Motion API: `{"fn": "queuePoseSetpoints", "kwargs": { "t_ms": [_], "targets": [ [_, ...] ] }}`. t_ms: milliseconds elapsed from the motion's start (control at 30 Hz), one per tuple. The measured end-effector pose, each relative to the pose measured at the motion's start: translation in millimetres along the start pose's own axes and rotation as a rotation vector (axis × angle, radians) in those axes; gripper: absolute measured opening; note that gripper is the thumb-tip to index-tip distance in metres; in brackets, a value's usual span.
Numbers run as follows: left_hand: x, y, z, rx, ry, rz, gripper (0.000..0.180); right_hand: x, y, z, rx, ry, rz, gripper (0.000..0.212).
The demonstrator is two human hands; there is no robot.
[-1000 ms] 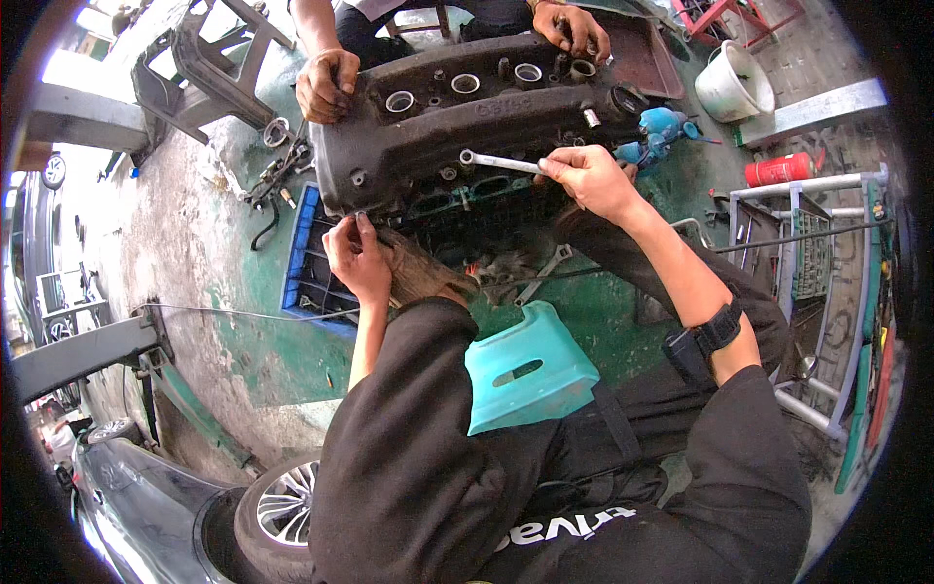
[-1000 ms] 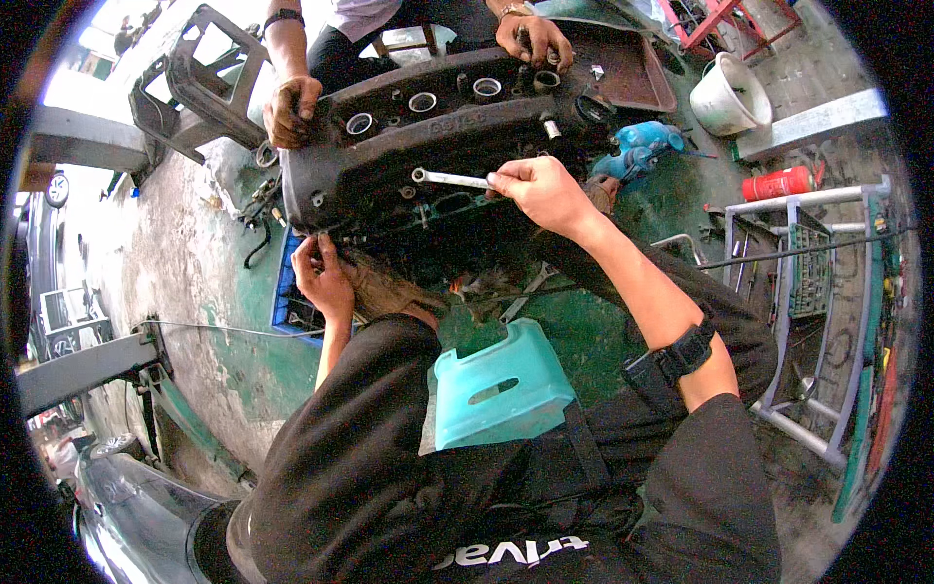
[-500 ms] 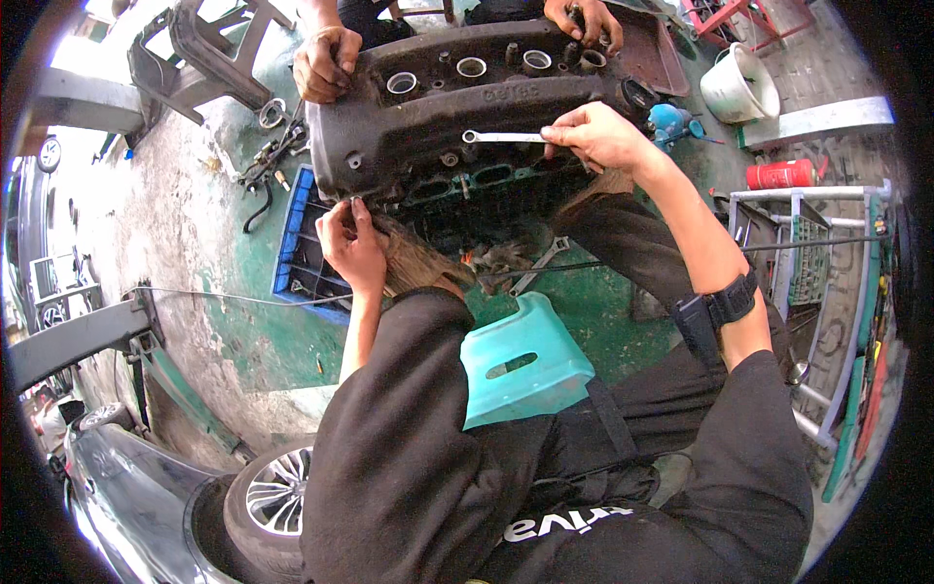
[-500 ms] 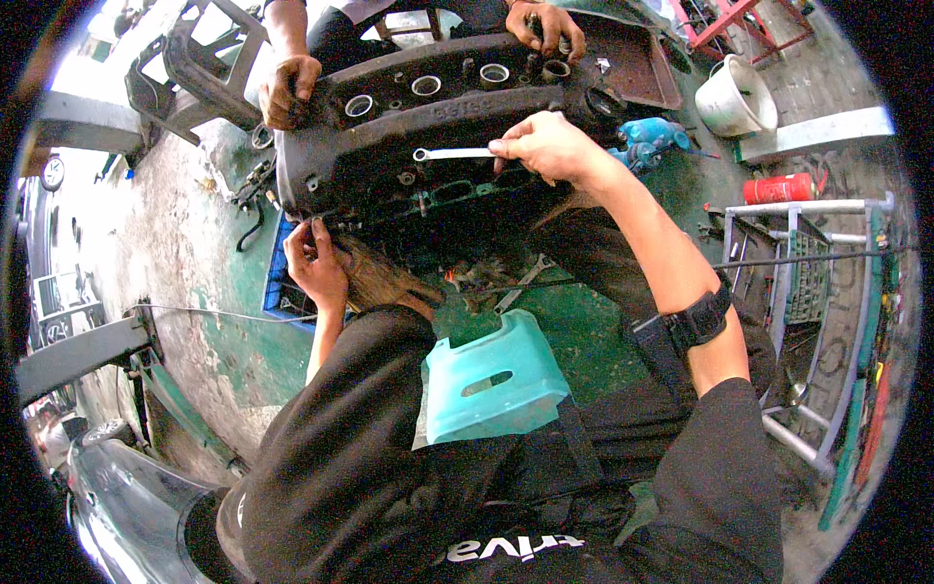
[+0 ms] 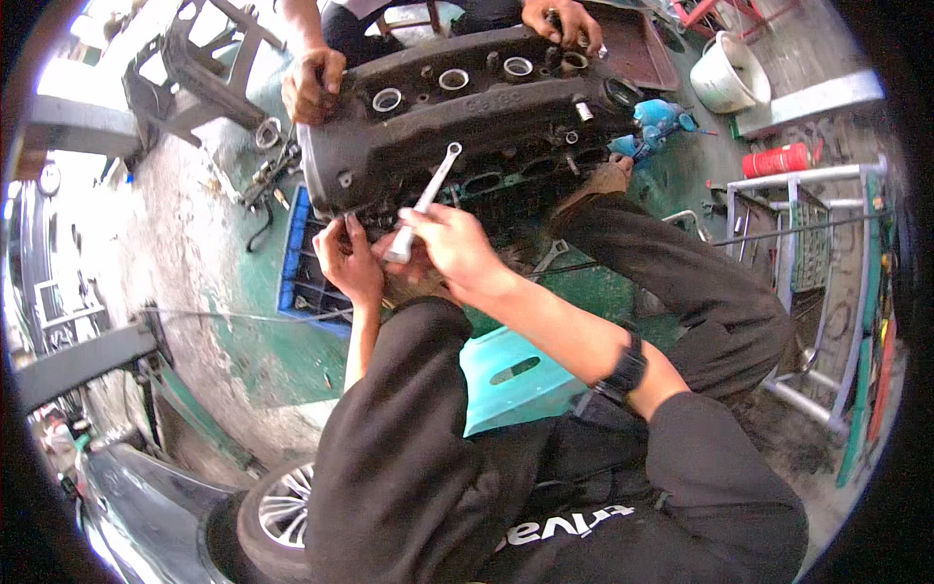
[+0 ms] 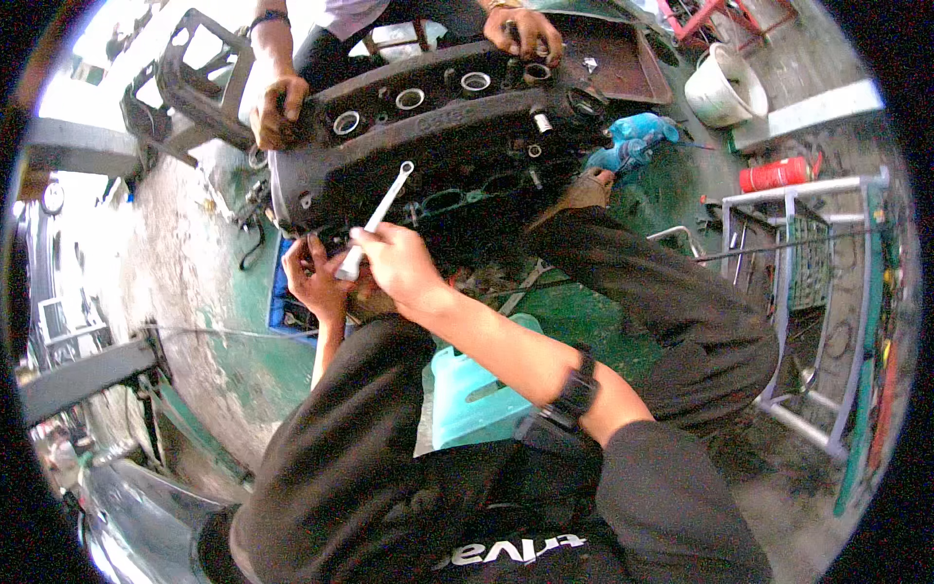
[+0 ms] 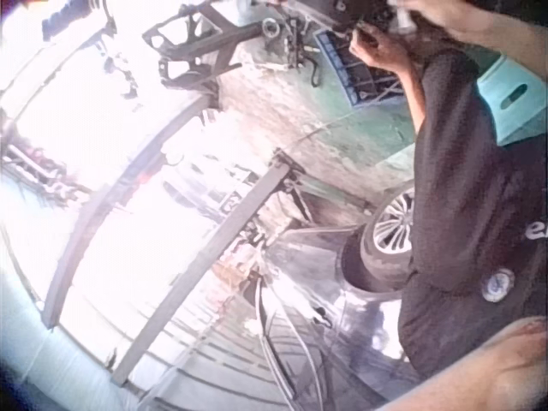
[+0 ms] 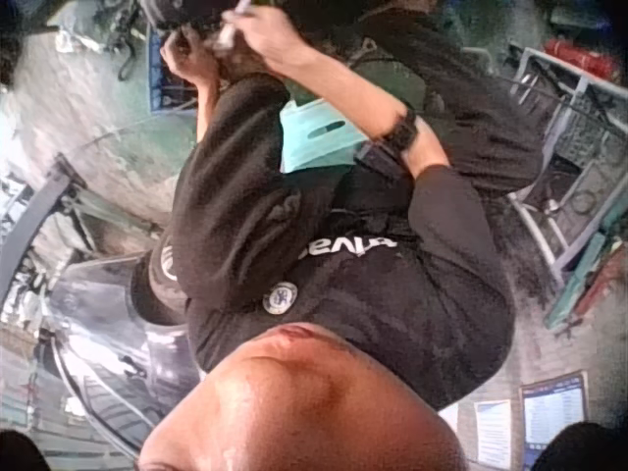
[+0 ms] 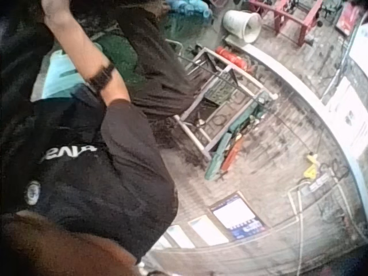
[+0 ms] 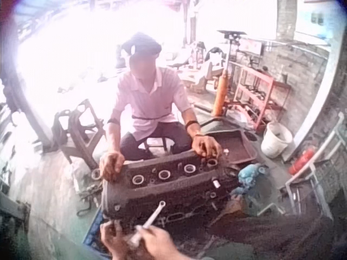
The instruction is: The person uses a wrench to tighten bolts on a car engine block while another person assists by holding the block steady. The camera wearer repeatedly positions the wrench and turns it to secure fasteners on the engine's surface.
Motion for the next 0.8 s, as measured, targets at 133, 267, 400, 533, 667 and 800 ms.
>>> {"fn": "queuePoseSetpoints", "kwargs": {
  "t_ms": [133,267,400,533,667,800],
  "targets": [
    [-1.5,1.7,3.8,-0.002,0.038,0.025,0.019,52.2,57.1,14.5,0.447,0.005,0.168,0.028],
    [-5.5,3.3,14.1,-0.048,0.018,0.013,0.017,41.6,73.4,39.5,0.562,0.004,0.307,0.036],
    [-5.3,6.6,11.1,-0.268,0.088,0.044,0.024,-8.4,54.1,36.9,0.337,0.061,0.483,0.029],
    [-3.2,1.4,9.8,-0.047,-0.026,-0.001,0.019,-28.8,-22.2,48.4,-0.493,-0.131,0.09,0.023],
    [-0.7,0.1,-1.0,0.001,0.026,-0.006,0.018,-44.8,-83.6,82.3,-0.847,-0.343,-0.138,0.023],
    [-0.6,1.5,3.8,-0.046,-0.063,-0.001,0.018,-51.7,-118.2,114.5,-0.833,-0.303,-0.23,0.023]
  ]
}}
Point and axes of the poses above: each hand's wrist, its own x-axis towards the middle knuckle, its own y-axis out of the palm, z = x × y, the point moved 6 cm from there along x, towards the middle knuckle, and after that the axes turned 6 degrees about y, right-handed, at the moved point
